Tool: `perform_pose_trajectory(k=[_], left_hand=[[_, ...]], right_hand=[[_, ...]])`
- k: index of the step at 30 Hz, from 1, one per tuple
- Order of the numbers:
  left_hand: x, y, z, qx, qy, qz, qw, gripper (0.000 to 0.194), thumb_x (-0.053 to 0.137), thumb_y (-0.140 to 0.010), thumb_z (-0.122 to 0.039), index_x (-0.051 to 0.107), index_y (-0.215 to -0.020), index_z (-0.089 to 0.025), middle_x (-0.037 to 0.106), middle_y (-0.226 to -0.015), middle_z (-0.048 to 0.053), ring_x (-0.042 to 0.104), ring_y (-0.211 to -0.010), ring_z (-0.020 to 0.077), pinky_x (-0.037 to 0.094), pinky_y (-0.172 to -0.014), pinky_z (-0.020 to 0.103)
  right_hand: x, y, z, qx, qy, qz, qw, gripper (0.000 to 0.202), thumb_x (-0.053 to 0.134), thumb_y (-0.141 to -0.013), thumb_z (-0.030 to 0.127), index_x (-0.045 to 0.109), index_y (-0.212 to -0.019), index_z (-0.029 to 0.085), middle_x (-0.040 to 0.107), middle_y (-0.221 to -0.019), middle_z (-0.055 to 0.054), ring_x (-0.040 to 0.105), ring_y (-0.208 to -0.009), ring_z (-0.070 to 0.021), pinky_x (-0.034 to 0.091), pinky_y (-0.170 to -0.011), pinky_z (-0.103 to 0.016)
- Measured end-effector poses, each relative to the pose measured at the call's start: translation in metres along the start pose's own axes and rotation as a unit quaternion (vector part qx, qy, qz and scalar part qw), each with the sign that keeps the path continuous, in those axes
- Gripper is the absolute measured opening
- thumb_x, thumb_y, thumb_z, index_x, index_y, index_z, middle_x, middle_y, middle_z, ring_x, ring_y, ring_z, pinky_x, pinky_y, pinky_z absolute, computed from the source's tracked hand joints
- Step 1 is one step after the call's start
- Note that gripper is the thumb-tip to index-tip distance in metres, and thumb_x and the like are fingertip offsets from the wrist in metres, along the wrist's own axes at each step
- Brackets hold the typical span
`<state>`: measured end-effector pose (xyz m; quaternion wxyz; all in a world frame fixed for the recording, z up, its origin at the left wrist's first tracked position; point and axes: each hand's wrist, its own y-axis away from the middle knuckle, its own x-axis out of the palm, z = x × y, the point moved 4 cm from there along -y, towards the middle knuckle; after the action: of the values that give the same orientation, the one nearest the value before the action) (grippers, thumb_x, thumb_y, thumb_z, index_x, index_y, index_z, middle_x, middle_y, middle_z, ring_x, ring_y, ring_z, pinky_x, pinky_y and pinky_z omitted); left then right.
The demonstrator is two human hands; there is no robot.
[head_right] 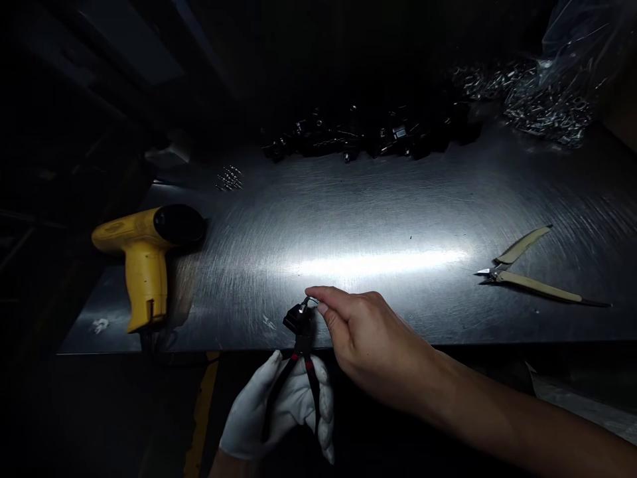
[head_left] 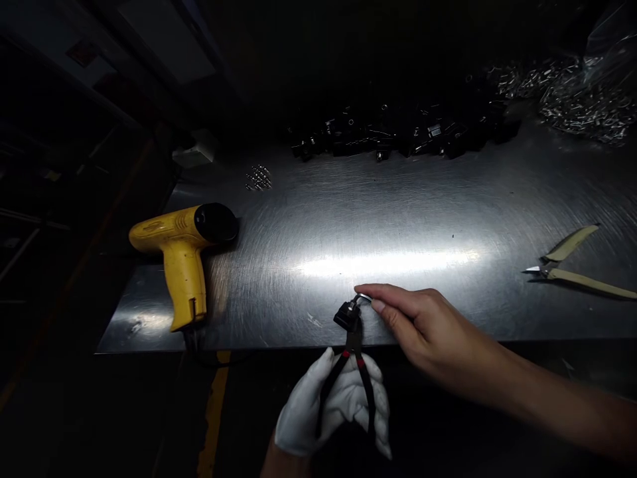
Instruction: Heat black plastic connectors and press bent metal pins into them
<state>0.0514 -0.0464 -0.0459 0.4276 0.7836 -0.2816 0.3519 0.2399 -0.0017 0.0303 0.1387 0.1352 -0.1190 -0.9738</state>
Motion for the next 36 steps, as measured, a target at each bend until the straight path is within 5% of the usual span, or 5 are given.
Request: perform_pose_trajectory(k=[7, 18, 24, 28, 36], left_hand=[[-0.005, 0.008, 0.0, -0.023, 0.012, 0.083, 0.996, 0.067, 0.033, -0.099, -0.062, 0.061, -0.113, -0.003, 0.072, -0.091, 0.021, 0.074, -0.074, 0.0293, 0.052, -0.061, 0.032], [0.012, -0.001, -0.005, 0.011, -0.048, -0.006, 0.999, 0.051, 0.027, -0.105, -0.046, 0.062, -0.107, -0.009, 0.065, -0.076, 0.01, 0.068, -0.058, 0.02, 0.058, -0.052, 0.034], [0.01, -0.004, 0.0, 0.006, -0.081, -0.055, 0.995, 0.057, 0.027, -0.103, -0.058, 0.061, -0.096, -0.014, 0.055, -0.062, 0.002, 0.055, -0.045, 0.0138, 0.052, -0.041, 0.03], [0.006, -0.002, 0.0, -0.018, -0.098, -0.043, 0.994, 0.058, 0.026, -0.102, -0.06, 0.06, -0.093, -0.014, 0.053, -0.061, 0.001, 0.053, -0.044, 0.0133, 0.051, -0.041, 0.03], [0.004, -0.001, 0.001, -0.032, -0.1, -0.038, 0.994, 0.059, 0.029, -0.099, -0.066, 0.058, -0.091, -0.016, 0.052, -0.06, 0.0, 0.052, -0.044, 0.013, 0.051, -0.042, 0.029]], right_hand=[[0.001, -0.002, 0.003, -0.011, 0.018, -0.004, 1.0, 0.038, 0.042, -0.108, 0.033, 0.056, -0.143, 0.029, 0.071, -0.128, 0.001, 0.062, -0.123, -0.0153, 0.049, -0.11, -0.032], [0.002, -0.001, 0.003, -0.012, 0.007, -0.004, 1.0, 0.038, 0.042, -0.108, 0.03, 0.056, -0.144, 0.029, 0.075, -0.114, 0.0, 0.072, -0.098, -0.0152, 0.057, -0.097, -0.034], [0.0, -0.003, 0.0, -0.004, 0.001, 0.0, 1.0, 0.037, 0.042, -0.108, 0.032, 0.058, -0.141, 0.03, 0.077, -0.104, 0.002, 0.072, -0.101, -0.0186, 0.058, -0.094, -0.035], [-0.006, -0.004, 0.003, -0.002, 0.003, 0.021, 1.0, 0.036, 0.044, -0.107, 0.032, 0.06, -0.139, 0.028, 0.07, -0.129, 0.001, 0.063, -0.121, -0.0175, 0.052, -0.106, -0.032], [-0.008, -0.003, 0.001, -0.009, 0.011, 0.007, 1.0, 0.036, 0.044, -0.107, 0.034, 0.06, -0.139, 0.03, 0.067, -0.135, 0.004, 0.056, -0.131, -0.0165, 0.045, -0.114, -0.032]])
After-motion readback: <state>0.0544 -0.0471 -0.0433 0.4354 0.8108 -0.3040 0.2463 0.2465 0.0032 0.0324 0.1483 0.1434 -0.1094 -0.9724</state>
